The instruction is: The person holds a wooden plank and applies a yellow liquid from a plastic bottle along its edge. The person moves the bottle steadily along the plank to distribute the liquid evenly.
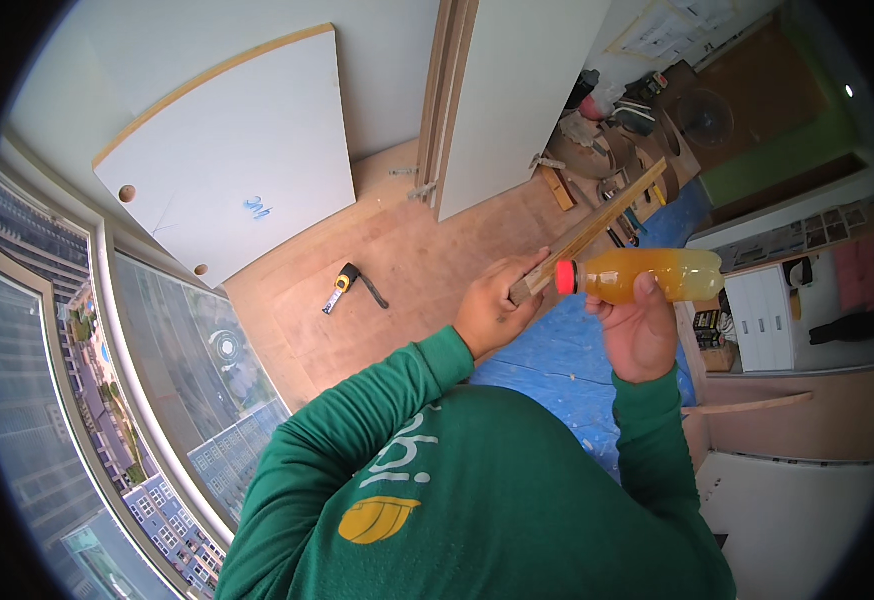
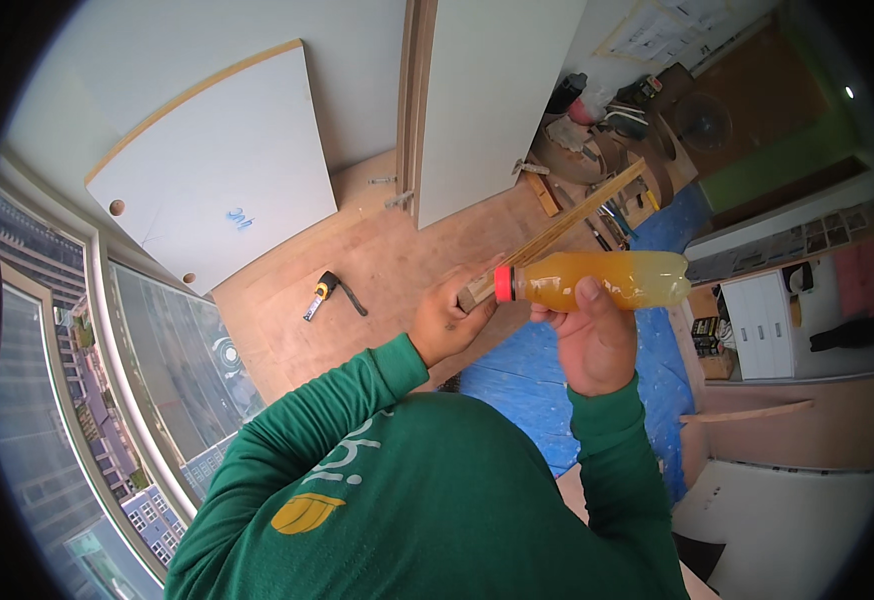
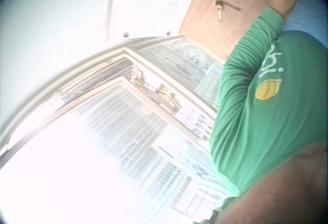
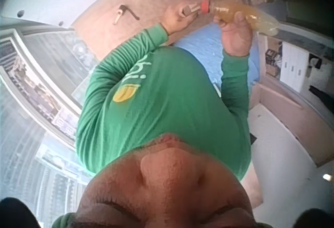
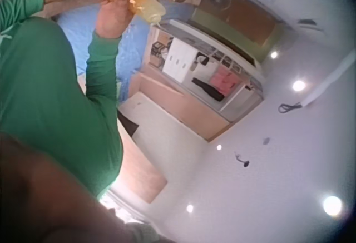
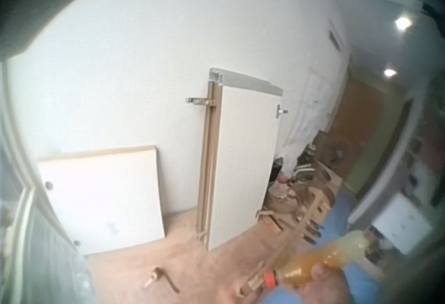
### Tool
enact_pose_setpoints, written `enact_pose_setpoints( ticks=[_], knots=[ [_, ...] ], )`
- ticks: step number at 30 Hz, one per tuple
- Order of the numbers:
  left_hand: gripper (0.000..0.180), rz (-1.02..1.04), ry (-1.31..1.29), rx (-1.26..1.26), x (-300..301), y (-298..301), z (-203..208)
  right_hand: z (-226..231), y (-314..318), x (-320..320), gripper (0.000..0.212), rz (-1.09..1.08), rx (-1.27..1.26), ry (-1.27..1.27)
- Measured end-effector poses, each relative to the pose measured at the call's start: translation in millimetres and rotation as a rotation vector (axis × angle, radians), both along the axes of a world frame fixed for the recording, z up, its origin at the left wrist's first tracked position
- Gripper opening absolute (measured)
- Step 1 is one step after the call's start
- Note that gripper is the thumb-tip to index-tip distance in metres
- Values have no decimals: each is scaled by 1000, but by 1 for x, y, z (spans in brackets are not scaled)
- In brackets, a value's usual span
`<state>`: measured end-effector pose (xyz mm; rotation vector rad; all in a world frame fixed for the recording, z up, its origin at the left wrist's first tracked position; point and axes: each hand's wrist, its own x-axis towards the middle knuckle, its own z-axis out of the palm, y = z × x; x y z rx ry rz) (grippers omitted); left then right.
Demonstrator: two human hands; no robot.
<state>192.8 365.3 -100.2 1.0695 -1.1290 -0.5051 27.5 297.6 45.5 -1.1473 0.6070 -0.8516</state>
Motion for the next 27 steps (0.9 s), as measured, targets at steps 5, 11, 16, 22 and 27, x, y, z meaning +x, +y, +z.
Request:
enact_pose_setpoints(
  ticks=[5, 11, 16, 22, 27],
  knots=[
    [61, 16, -41, -24, -2, 0, -2, -13, -2, -4, 43, -34, 106, -19],
    [61, 19, -36, -21, -3, 0, -3, -19, -3, -5, 40, -64, 136, -4],
    [62, 24, -52, -45, -4, 0, -3, -16, -1, -2, 41, -84, 79, 41],
    [63, 1, -48, -14, -4, 2, -1, -1, 15, 6, 39, -109, -164, 120],
    [61, -4, -41, -41, -6, 5, 0, 9, 33, 11, 32, -165, -561, 331]
  ],
)
